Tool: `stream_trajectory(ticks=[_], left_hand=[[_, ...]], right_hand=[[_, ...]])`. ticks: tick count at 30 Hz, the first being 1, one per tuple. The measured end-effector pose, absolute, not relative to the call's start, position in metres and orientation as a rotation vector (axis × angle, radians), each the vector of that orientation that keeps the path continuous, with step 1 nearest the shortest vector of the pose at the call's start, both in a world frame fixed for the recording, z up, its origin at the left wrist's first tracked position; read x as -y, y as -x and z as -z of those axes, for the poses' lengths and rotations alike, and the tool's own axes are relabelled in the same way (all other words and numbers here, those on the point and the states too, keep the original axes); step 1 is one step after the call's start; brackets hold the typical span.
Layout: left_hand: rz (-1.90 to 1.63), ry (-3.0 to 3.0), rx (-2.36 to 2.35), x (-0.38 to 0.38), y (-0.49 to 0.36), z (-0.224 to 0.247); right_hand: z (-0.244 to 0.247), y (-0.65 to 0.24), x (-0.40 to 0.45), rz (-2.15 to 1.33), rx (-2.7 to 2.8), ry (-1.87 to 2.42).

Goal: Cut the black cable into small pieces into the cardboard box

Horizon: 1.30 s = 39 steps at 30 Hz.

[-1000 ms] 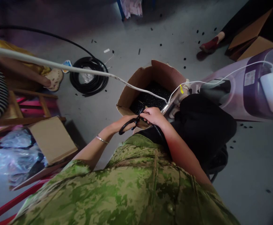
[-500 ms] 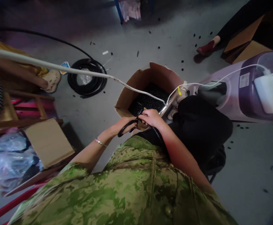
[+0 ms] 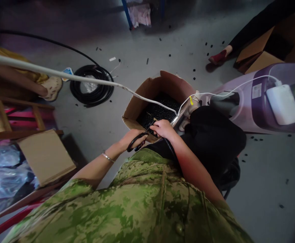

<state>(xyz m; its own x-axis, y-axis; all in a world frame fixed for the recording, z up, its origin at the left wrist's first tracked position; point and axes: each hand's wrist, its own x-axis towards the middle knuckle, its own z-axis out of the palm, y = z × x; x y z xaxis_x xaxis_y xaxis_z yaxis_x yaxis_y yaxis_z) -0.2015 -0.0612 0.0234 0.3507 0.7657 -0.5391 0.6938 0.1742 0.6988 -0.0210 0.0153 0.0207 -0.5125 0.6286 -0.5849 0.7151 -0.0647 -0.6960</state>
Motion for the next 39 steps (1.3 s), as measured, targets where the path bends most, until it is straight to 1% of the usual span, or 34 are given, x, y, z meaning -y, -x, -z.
stream_trajectory(ticks=[5, 9, 13, 20, 29, 33, 39], left_hand=[[-0.081, -1.461, -1.401, 0.062, 0.199, -0.031], [-0.087, -1.472, -1.382, 0.065, 0.201, -0.027], [-0.110, -1.513, -1.400, 0.066, 0.201, -0.022], [-0.018, -1.493, -1.456, 0.062, 0.195, -0.030], [-0.072, -1.447, -1.464, 0.063, 0.193, -0.025], [-0.028, -1.606, -1.421, 0.061, 0.201, -0.021], [-0.051, -1.724, -1.346, 0.060, 0.214, -0.012]], right_hand=[[-0.021, 0.020, -0.015, 1.656, -2.075, -1.479], [-0.019, 0.021, -0.015, 1.701, -2.044, -1.494], [-0.017, 0.022, -0.014, 1.773, -1.965, -1.555], [-0.017, 0.022, -0.010, 1.904, -1.834, -1.668], [-0.018, 0.021, -0.008, 1.971, -1.737, -1.721], [-0.019, 0.020, -0.008, 2.003, -1.784, -1.670], [-0.026, 0.022, -0.004, 2.082, -1.766, -1.520]])
